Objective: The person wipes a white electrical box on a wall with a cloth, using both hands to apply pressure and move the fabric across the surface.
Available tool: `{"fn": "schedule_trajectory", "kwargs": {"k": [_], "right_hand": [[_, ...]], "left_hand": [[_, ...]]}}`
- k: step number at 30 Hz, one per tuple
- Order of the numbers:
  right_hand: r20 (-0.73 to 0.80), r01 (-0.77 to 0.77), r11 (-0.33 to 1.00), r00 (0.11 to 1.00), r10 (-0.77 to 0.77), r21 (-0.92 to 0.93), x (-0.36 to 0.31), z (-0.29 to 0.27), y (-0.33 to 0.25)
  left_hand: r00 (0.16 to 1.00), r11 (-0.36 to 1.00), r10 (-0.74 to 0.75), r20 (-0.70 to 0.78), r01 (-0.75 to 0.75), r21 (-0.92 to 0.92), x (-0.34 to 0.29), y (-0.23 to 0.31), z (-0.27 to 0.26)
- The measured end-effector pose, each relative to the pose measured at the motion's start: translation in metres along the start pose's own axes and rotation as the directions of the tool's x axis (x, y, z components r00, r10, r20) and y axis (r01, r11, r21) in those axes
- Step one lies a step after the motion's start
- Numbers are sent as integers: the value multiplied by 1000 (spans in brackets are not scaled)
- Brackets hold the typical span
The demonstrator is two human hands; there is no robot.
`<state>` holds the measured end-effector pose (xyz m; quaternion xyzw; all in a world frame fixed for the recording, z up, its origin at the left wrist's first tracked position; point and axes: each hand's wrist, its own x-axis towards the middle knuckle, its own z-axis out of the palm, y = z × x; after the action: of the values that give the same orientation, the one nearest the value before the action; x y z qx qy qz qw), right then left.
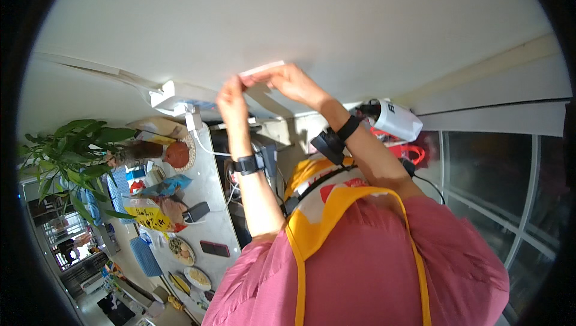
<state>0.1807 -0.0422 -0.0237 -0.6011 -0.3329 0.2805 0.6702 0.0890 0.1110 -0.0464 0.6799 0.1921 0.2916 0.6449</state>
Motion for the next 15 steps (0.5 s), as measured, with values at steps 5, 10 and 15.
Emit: {"fn": "schedule_trajectory", "kwargs": {"k": [5, 10, 15], "right_hand": [[43, 49, 999, 998, -50, 19, 7, -2, -23], [59, -37, 996, 998, 32, 86, -10, 9, 8], [8, 3, 1000, 1000, -3, 6, -38, -62, -28]], "left_hand": [[995, 997, 68, -79, -71, -43, 4, 45, 8], [994, 991, -107, 11, 106, 76, -7, -50, -23], [975, 986, -156, 161, 163, -34, -18, 34, 64]]}}
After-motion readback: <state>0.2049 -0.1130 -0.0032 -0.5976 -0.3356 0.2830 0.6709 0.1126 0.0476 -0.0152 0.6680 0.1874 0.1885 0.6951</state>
